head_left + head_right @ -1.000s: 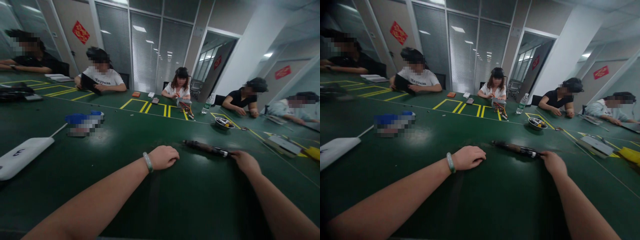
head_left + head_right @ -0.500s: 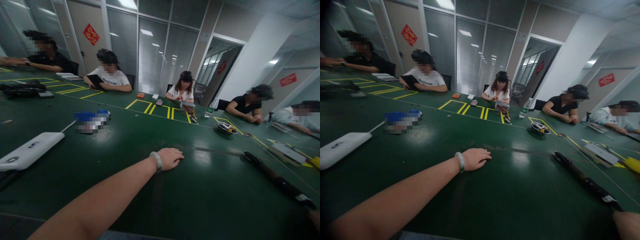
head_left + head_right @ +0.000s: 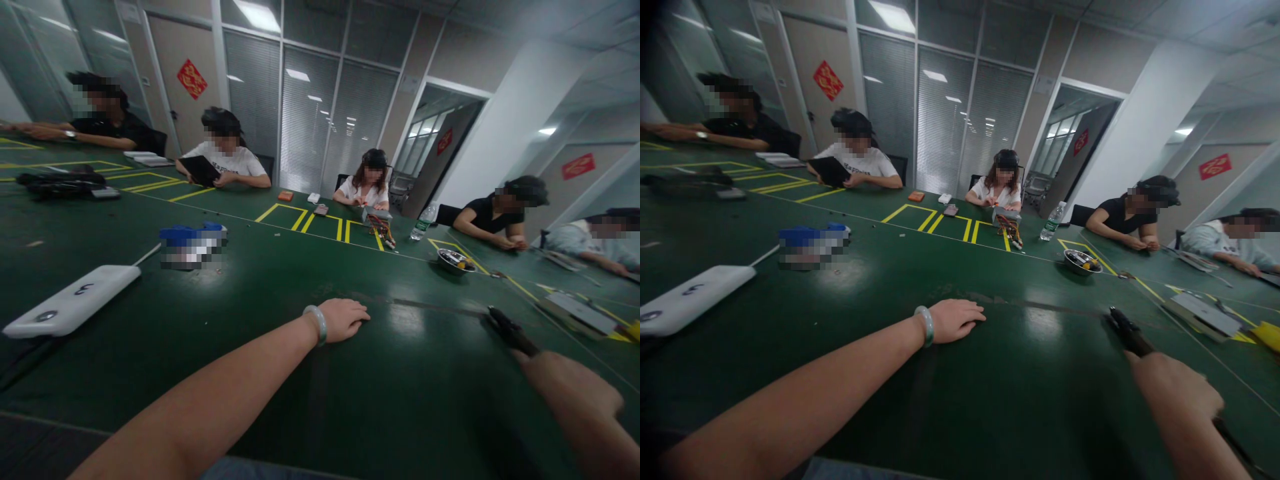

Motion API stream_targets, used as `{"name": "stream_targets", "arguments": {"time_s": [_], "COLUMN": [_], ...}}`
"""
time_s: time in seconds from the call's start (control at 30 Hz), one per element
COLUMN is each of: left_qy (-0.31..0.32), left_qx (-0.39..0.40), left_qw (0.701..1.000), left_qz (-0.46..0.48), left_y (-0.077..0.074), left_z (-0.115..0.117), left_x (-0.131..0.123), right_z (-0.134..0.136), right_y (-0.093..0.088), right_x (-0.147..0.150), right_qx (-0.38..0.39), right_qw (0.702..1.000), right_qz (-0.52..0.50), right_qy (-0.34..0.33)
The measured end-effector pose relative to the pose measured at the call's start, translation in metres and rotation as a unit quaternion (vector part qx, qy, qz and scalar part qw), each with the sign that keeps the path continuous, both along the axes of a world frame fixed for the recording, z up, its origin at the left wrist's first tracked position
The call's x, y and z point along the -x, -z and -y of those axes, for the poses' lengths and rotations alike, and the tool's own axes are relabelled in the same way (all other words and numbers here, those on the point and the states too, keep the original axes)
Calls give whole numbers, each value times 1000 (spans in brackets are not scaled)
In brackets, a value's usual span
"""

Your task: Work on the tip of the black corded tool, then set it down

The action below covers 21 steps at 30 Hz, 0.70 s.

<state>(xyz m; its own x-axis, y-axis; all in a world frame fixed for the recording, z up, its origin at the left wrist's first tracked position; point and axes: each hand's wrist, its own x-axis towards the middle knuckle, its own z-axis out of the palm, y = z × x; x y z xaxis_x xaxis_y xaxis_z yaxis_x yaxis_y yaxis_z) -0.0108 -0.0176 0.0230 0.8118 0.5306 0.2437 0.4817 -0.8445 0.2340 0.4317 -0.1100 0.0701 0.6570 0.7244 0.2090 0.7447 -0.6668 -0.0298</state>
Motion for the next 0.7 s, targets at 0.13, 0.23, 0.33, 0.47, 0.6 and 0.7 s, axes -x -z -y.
{"name": "stream_targets", "arguments": {"time_s": [0.13, 0.23, 0.33, 0.47, 0.6, 0.7], "left_qy": [3, 19, 27, -52, -2, 75], "left_qx": [-1, -10, -23, -15, -6, 20], "left_qw": [1000, 1000, 999, 997, 996, 989], "left_qz": [0, 9, 6, -62, -91, -122], "left_y": [0, 3, 5, 6, 8, 10], "left_z": [-2, -4, -4, -3, -8, -12], "left_x": [0, 2, 1, -4, -3, 1], "right_z": [-36, -56, -68, -71, -67, -64], "right_y": [-10, -2, 20, 44, 40, 31], "right_x": [122, 218, 284, 313, 303, 297], "right_qx": [16, -67, -140, -59, 21, 44], "right_qw": [970, 895, 811, 733, 700, 702], "right_qz": [-57, -147, -212, -211, -193, -189], "right_qy": [-236, -416, -526, -644, -687, -685]}}
